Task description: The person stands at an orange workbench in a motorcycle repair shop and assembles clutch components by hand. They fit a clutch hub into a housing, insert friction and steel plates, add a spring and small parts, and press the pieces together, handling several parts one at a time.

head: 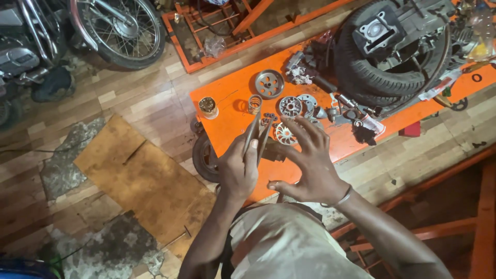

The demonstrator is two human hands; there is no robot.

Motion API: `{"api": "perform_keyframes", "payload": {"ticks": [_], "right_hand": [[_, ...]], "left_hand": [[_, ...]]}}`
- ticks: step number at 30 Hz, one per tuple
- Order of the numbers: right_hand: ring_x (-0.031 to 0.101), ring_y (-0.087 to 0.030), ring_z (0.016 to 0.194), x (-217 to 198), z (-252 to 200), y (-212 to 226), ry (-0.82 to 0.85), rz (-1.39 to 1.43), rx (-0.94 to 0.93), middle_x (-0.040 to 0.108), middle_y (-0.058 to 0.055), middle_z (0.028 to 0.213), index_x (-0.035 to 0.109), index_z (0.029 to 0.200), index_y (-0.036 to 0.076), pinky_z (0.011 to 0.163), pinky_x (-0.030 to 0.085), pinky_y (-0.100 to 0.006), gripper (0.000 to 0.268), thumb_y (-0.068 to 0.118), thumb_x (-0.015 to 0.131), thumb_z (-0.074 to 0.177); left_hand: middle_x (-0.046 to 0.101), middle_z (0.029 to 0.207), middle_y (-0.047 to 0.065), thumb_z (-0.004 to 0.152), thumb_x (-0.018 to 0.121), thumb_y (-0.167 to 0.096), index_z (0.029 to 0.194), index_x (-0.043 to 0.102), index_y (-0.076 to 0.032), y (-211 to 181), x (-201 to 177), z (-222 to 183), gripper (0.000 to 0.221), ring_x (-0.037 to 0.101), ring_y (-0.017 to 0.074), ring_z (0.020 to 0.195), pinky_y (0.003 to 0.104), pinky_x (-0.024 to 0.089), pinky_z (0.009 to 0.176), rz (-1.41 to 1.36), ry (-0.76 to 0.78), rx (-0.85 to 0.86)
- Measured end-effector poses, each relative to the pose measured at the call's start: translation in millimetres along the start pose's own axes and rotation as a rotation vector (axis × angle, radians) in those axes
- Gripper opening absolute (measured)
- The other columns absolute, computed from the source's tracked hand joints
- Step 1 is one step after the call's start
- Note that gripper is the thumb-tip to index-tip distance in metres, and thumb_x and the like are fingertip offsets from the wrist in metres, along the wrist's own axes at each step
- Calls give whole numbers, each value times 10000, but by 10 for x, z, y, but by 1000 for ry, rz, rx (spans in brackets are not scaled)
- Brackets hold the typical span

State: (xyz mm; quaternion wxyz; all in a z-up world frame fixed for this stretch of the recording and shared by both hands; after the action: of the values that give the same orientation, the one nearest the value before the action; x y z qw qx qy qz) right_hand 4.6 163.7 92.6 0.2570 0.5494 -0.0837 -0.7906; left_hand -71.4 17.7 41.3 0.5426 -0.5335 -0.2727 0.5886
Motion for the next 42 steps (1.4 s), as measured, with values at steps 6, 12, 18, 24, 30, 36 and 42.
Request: {"api": "perform_keyframes", "payload": {"ticks": [6,12,18,24,30,36,42], "right_hand": [[258,-380,1501,27,-54,122,-18,-302,-80,339,-141,1632,695,1225,209,1150,204,-560,606,700,630,877],[267,-356,1500,119,-138,225,37,-370,-152,355,-125,1633,705,1235,194,1137,206,-557,636,717,617,884],[206,-418,1538,-61,-137,-14,126,148,25,310,-192,1663,730,1226,219,1197,161,-572,625,690,677,819],[221,-369,1644,-12,-313,-226,121,903,230,308,-189,1740,700,1333,117,1316,94,-562,674,659,596,946],[288,-355,1598,287,-382,-241,-29,1576,331,287,-193,1751,635,1422,82,1296,206,-592,600,558,515,1078],[245,-344,1617,365,-300,-217,-38,1089,406,290,-171,1730,590,1454,74,1293,152,-543,706,617,489,1013],[228,-396,1597,288,-265,-74,-22,523,247,292,-177,1707,596,1428,124,1281,178,-557,716,532,747,859]], "left_hand": [[711,879,179,1012,588,-162,1119,699,-23,-157,-58,4,208,733,324,789,405,558,686,20,-7,4],[704,883,196,1018,594,-195,1051,703,-26,-53,8,9,204,719,368,827,427,550,693,101,38,-69],[688,869,184,1018,579,-165,1083,696,-17,-144,-26,-61,199,707,343,793,413,536,687,56,8,20],[685,847,168,1031,565,-163,1134,698,-12,-96,-35,-83,226,704,304,747,388,538,681,-32,14,-41],[717,1022,190,1055,538,-138,1258,656,13,-305,-70,-125,278,742,338,918,392,573,764,1,-30,143],[710,1004,202,1044,546,-140,1248,663,17,-276,-52,-152,283,735,353,901,407,575,754,49,-33,153],[710,978,197,1049,532,-130,1254,664,19,-265,-102,-126,286,733,354,887,412,566,747,6,-1,118]]}}
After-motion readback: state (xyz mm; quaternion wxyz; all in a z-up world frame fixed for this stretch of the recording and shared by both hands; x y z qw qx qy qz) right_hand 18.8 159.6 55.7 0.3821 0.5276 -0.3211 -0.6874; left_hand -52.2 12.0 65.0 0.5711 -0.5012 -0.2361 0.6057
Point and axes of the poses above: each hand's wrist, its own z-axis towards the middle knuckle, its own x-axis out of the palm, y = z × x, the point moved 8 cm from there along z, towards the middle knuckle
